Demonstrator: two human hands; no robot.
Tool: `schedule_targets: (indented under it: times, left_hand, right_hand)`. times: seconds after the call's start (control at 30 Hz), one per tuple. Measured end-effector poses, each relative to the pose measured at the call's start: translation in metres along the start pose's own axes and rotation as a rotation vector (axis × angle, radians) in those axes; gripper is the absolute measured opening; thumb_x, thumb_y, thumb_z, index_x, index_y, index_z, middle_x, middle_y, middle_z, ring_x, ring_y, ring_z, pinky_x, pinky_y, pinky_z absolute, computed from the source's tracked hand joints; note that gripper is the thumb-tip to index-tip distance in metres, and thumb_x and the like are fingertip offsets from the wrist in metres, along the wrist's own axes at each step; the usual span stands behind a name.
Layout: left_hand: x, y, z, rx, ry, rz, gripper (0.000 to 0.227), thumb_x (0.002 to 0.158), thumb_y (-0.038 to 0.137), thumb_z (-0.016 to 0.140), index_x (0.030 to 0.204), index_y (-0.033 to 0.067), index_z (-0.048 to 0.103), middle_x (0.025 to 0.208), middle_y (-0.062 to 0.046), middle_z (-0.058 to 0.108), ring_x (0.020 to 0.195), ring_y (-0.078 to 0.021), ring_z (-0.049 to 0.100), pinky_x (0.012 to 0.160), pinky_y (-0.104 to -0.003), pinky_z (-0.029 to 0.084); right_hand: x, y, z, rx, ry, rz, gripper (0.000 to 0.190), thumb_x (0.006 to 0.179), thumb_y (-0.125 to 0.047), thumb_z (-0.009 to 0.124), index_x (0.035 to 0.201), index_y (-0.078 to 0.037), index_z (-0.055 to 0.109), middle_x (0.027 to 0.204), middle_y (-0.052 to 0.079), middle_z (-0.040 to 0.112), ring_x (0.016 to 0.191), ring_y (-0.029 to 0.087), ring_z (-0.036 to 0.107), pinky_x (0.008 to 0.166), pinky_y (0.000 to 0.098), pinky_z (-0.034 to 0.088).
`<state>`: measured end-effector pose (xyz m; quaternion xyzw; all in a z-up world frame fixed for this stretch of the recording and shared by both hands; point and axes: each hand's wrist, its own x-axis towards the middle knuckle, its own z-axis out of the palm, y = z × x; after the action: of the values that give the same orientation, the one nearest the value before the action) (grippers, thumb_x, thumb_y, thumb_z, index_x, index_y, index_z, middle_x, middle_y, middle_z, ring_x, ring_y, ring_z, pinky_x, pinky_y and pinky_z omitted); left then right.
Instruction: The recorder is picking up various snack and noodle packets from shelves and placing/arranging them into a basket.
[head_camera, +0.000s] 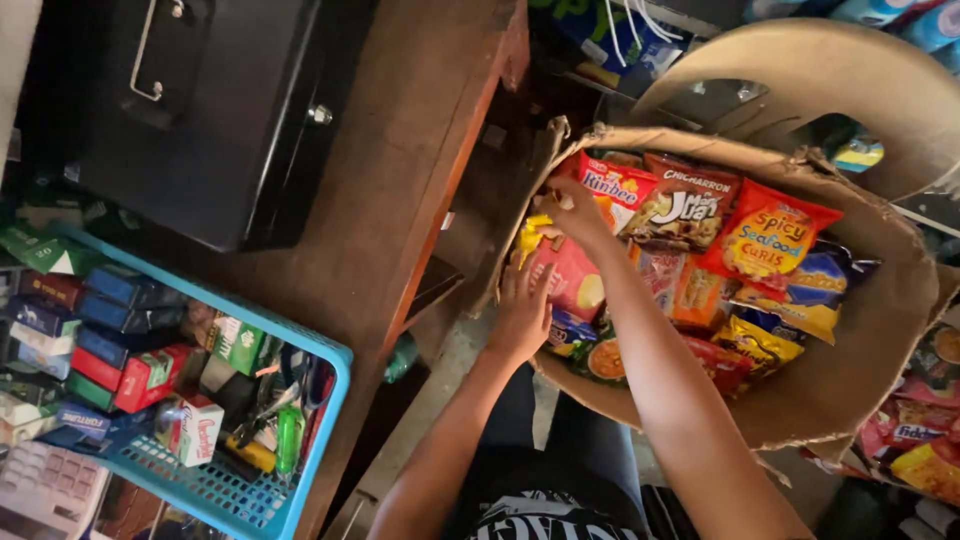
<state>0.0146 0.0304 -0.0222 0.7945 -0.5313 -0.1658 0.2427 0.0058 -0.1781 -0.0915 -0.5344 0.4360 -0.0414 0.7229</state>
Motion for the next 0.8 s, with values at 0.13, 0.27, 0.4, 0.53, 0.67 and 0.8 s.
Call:
schedule_targets:
  times: [0.13,0.27,0.4,0.53,0.67,0.8]
  left_hand:
    - [0.005,-0.003,0.014,0.099,-0.075,-0.041,0.079,0.085,0.015,0.069,0.152,-0.0056,0.032,0.164,-0.025,0.024,0.153,-0.0486,0.018,0.122,-0.062,0.019]
    - [0.005,-0.003,0.021,0.121,-0.159,-0.097,0.084,0.084,0.017,0.069,0.153,-0.0062,0.029,0.164,-0.025,0.022,0.153,-0.0485,0.015,0.121,-0.062,0.019]
    - [0.005,-0.008,0.025,0.059,-0.171,-0.146,0.083,0.083,0.014,0.068,0.155,0.0007,0.029,0.161,-0.022,0.029,0.15,-0.0464,0.02,0.118,-0.061,0.021]
    - [0.026,0.003,-0.002,-0.106,-0.092,-0.164,0.079,0.085,0.01,0.065,0.155,0.0034,0.031,0.157,-0.024,0.036,0.148,-0.0459,0.03,0.12,-0.055,0.029]
    - [0.074,0.049,-0.061,-0.266,0.088,-0.07,0.078,0.087,0.007,0.066,0.155,-0.0005,0.029,0.152,-0.029,0.036,0.141,-0.0494,0.036,0.116,-0.05,0.037]
    - [0.145,0.14,-0.149,-0.307,0.303,0.21,0.079,0.082,0.003,0.068,0.153,0.0013,0.033,0.15,-0.027,0.038,0.14,-0.0487,0.039,0.117,-0.051,0.04]
  right_hand:
    - [-0.011,0.035,-0.004,-0.486,0.224,-0.689,0.046,0.096,-0.017,0.089,0.134,-0.006,0.066,0.133,0.014,0.063,0.117,0.031,0.063,0.095,0.0451,0.054]
    - [-0.065,0.026,0.009,-0.538,0.285,-0.606,0.045,0.09,-0.011,0.079,0.133,-0.014,0.066,0.129,0.008,0.062,0.101,0.026,0.071,0.085,0.0359,0.06]
    - [-0.073,0.018,0.014,-0.471,0.294,-0.69,0.05,0.089,-0.004,0.075,0.136,-0.007,0.057,0.133,0.016,0.059,0.101,0.028,0.071,0.083,0.0357,0.06]
    - [-0.109,-0.055,0.005,-0.327,0.237,-0.568,0.067,0.076,0.003,0.07,0.138,-0.007,0.048,0.133,0.019,0.046,0.088,0.027,0.069,0.066,0.034,0.059]
    - [-0.138,-0.093,-0.032,-0.438,0.468,-0.91,0.036,0.088,0.011,0.061,0.117,-0.008,0.067,0.12,0.011,0.063,0.092,0.024,0.07,0.075,0.0317,0.058]
    - [-0.19,-0.193,-0.067,-0.336,0.498,-1.08,0.03,0.086,0.015,0.057,0.103,-0.007,0.071,0.111,0.01,0.064,0.085,0.022,0.067,0.068,0.0298,0.052]
